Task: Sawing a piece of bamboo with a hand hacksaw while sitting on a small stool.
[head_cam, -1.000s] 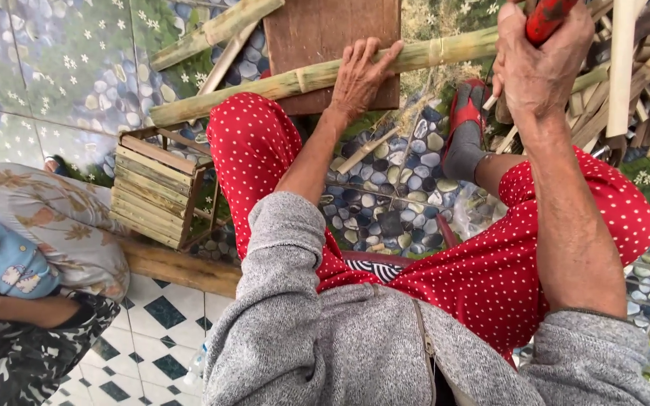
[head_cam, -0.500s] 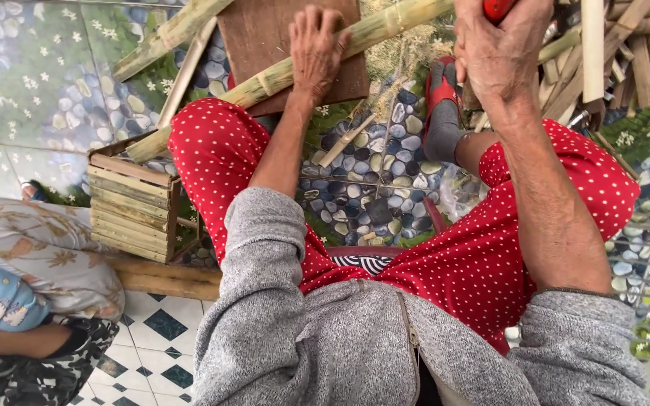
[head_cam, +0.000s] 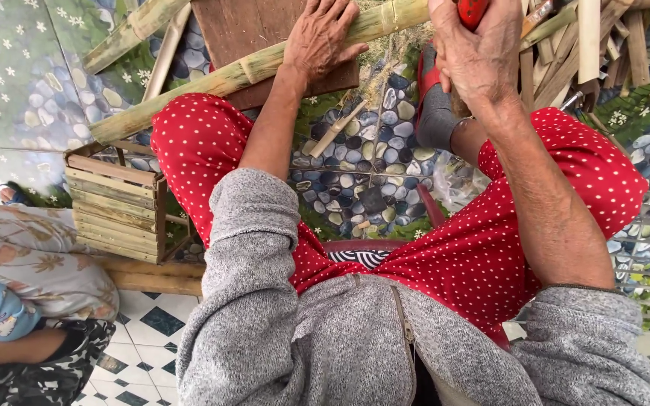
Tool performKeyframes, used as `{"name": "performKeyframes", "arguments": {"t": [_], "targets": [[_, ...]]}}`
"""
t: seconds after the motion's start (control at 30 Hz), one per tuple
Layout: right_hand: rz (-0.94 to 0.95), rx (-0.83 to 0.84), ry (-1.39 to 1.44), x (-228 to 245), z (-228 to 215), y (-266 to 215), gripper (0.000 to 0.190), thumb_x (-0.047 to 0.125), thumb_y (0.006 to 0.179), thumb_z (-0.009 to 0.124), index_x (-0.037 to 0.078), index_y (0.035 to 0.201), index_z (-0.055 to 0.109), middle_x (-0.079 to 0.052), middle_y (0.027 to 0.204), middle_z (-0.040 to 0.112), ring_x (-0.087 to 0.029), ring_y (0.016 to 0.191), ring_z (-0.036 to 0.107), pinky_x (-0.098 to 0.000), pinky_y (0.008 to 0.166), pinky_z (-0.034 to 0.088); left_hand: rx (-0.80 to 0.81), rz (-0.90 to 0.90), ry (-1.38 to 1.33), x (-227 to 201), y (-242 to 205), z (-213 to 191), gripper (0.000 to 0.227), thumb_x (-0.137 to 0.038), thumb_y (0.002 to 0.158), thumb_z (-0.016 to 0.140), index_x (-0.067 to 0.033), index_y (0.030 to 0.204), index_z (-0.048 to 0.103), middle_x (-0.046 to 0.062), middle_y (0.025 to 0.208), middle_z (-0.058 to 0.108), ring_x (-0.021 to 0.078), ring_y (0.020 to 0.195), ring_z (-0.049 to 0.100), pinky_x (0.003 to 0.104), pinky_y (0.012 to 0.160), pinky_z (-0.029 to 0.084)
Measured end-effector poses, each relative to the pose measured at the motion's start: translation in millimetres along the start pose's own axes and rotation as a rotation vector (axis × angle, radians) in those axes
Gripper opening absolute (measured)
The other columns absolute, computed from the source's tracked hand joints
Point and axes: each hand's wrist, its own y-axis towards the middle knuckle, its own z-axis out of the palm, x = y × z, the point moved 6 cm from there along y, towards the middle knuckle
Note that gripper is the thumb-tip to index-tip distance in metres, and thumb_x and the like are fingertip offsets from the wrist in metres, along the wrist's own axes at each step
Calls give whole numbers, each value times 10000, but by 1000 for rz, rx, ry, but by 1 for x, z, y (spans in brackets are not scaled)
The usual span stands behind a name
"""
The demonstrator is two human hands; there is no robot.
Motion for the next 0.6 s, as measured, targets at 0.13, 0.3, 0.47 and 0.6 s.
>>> {"name": "performKeyframes", "arguments": {"t": [0.13,0.3,0.47,0.6], "targets": [[63,-2,-19,-18,3,-5,140,135,1187,549,26,1168,464,-90,696,468,-135,426,415,-263,345,448,9,-10,-34,-1,4,8,589,-637,1128,596,-83,1313,520,155,1337,588,310,1218,545,429,1043,397],[143,29,-66,-25,10,-8,115,75,1168,554,36,1071,506,-34,699,454,-120,486,483,-230,385,496,5,28,16,-3,0,13,601,-645,1142,576,-83,1348,517,160,1353,593,296,1218,563,398,1018,427],[210,40,-3,-22,11,-6,131,118,1165,560,44,1074,501,-36,687,452,-113,483,468,-233,383,483,112,47,-14,-2,-3,8,631,-560,1210,501,-92,1600,337,201,1548,452,364,1399,444,465,1171,329],[220,23,-56,-11,9,-7,128,115,1181,544,48,1080,503,-30,688,442,-120,481,484,-239,371,497,197,-23,-40,7,-10,41,639,-608,1211,329,-137,1632,231,194,1585,471,341,1459,448,449,1212,287]]}}
